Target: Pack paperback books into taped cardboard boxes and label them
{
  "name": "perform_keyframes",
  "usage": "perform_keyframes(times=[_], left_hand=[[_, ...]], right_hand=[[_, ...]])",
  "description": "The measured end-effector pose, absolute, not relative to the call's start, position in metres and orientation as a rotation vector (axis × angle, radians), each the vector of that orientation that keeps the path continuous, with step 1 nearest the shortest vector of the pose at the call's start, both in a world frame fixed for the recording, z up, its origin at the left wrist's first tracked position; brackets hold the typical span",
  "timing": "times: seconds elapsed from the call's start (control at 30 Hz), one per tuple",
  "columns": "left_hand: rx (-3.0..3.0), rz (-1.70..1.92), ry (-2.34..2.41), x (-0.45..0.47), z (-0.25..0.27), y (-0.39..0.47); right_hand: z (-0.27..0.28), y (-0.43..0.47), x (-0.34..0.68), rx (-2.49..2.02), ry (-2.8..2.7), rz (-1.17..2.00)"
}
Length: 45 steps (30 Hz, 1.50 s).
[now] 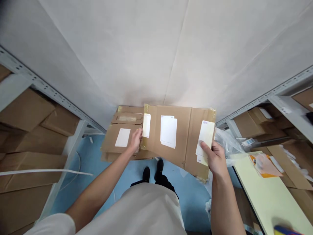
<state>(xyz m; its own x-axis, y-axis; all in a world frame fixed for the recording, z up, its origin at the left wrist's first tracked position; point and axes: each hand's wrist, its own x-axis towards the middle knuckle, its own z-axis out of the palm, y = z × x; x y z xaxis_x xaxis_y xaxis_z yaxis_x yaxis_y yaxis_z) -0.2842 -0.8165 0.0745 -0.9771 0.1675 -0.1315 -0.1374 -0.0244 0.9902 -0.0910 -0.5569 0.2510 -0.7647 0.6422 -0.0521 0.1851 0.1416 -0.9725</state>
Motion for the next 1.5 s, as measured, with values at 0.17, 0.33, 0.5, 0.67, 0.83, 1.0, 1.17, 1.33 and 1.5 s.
perform_keyframes(times=[0.17, 0.33, 0.5, 0.67, 0.83, 1.0, 1.17, 1.33, 1.5], left_hand=[[0.395, 2.111, 2.083, -0.273, 0.139, -0.784], [1.051, 1.871, 2.179, -0.237, 0.212, -0.727], [1.973, 1.538, 2.022, -0.173, 0.254, -0.648], [2.419, 1.315, 1.921, -0.093, 0.264, -0.557], [2.626, 1.108, 1.669, -0.013, 0.263, -0.477], [2.530, 0.858, 1.455, 0.048, 0.266, -0.424], [2.142, 0.827, 1.523, 0.053, 0.242, -0.373], [1.555, 0.608, 1.714, 0.044, 0.205, -0.280], [1.567, 0.554, 1.524, 0.059, 0.201, -0.205]], right_hand=[[0.238, -0.512, -0.036, -0.909, -2.172, 1.298], [0.250, -0.476, 0.039, -1.199, -2.188, 0.517], [0.305, -0.493, 0.089, -0.762, -2.235, 0.042], [0.338, -0.460, 0.135, -0.738, -2.389, -0.242], [0.332, -0.388, 0.222, -0.858, -2.463, 0.002], [0.314, -0.356, 0.299, -1.048, -2.511, 0.246], [0.284, -0.351, 0.366, -1.152, -2.320, 0.336], [0.267, -0.337, 0.410, -1.168, -2.126, 0.281], [0.266, -0.311, 0.417, -1.163, -2.022, 0.284]])
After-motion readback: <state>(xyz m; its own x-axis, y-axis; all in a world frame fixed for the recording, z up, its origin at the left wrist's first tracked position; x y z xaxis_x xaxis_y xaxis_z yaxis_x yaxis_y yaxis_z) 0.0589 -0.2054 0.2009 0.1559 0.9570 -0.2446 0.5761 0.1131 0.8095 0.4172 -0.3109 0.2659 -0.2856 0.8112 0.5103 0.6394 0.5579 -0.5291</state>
